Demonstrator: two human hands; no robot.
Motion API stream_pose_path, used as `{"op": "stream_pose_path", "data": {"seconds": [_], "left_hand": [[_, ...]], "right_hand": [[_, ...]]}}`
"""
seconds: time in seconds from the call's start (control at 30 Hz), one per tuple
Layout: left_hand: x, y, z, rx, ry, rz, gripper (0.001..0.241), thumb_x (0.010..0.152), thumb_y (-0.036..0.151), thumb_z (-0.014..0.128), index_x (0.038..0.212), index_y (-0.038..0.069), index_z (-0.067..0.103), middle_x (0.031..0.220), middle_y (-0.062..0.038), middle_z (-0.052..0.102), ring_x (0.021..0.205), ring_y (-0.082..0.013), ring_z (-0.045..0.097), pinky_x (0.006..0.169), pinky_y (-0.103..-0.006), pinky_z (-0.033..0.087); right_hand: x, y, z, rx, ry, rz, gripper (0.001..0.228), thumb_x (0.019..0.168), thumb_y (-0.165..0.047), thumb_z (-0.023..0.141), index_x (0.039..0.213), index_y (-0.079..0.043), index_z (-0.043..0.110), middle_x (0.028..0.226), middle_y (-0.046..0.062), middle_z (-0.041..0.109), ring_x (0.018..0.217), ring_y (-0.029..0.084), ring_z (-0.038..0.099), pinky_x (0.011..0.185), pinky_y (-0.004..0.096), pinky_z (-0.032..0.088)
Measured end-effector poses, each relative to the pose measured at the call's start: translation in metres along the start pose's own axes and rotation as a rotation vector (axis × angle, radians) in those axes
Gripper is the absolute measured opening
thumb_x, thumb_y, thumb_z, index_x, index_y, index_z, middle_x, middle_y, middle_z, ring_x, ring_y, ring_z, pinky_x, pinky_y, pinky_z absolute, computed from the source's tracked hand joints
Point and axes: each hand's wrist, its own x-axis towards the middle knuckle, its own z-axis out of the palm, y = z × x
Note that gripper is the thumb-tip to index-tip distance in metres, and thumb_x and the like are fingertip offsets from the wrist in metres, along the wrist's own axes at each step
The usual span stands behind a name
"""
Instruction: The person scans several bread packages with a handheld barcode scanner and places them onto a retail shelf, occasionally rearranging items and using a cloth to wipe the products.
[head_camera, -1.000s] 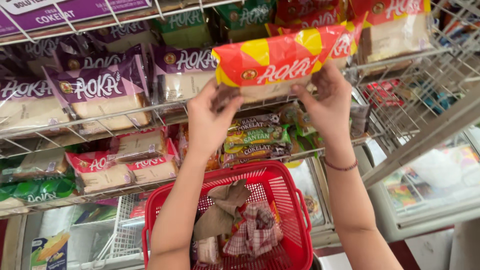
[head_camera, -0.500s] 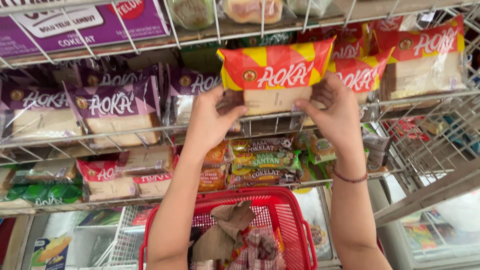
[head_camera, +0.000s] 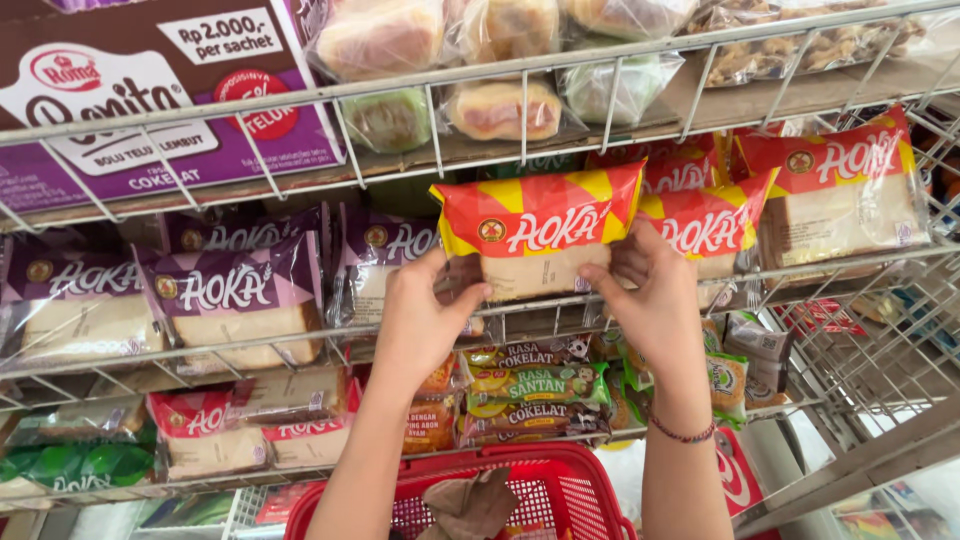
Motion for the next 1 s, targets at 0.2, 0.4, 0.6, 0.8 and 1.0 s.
{"op": "stream_pose_path", "data": {"seconds": [0.2,0.4,0.6,0.8,1.0], "left_hand": [[0.003,0.003,-0.001,-0.047,-0.101,-0.217,0.033,0.081,-0.003,0.077,0.113,-0.003,0.07,0.096,-0.011,0.081,0.069,-0.0134,0.074,0.058,-0.0283,0.06],[0.004,0.008,0.002,-0.04,-0.135,-0.19,0.038,0.078,-0.003,0.077,0.115,0.0,0.07,0.093,-0.008,0.08,0.064,-0.0098,0.071,0.055,-0.0276,0.059],[-0.001,0.006,0.012,0.231,0.034,-0.12,0.027,0.084,0.008,0.079,0.107,-0.001,0.069,0.08,-0.01,0.078,0.054,-0.0118,0.071,0.053,-0.0281,0.056],[0.003,0.004,0.001,-0.014,-0.093,-0.143,0.03,0.083,0.012,0.081,0.109,0.0,0.072,0.08,-0.008,0.079,0.063,-0.0098,0.07,0.056,-0.0284,0.057],[0.005,-0.002,0.0,0.112,-0.062,-0.099,0.028,0.079,0.013,0.084,0.103,0.0,0.076,0.082,-0.008,0.081,0.069,-0.0101,0.072,0.063,-0.0287,0.058]], "right_hand": [[-0.003,0.008,-0.008,0.108,-0.026,0.017,0.02,0.096,-0.002,0.07,0.112,0.006,0.061,0.102,0.007,0.073,0.1,0.012,0.069,0.088,0.026,0.057],[-0.005,0.001,-0.006,-0.059,0.064,-0.041,0.022,0.087,-0.002,0.078,0.103,0.007,0.065,0.096,0.008,0.074,0.095,0.013,0.073,0.079,0.028,0.057],[-0.003,-0.004,-0.002,-0.216,0.095,-0.026,0.028,0.08,-0.001,0.082,0.102,0.007,0.067,0.091,0.01,0.075,0.093,0.015,0.076,0.073,0.03,0.06],[0.007,0.004,-0.017,-0.118,-0.085,0.047,0.055,0.077,0.001,0.082,0.123,0.006,0.053,0.09,0.012,0.071,0.082,0.015,0.072,0.07,0.027,0.058],[-0.002,0.007,-0.004,0.116,0.091,-0.062,0.053,0.095,0.005,0.072,0.141,0.003,0.045,0.109,0.01,0.069,0.101,0.013,0.071,0.083,0.024,0.059]]}}
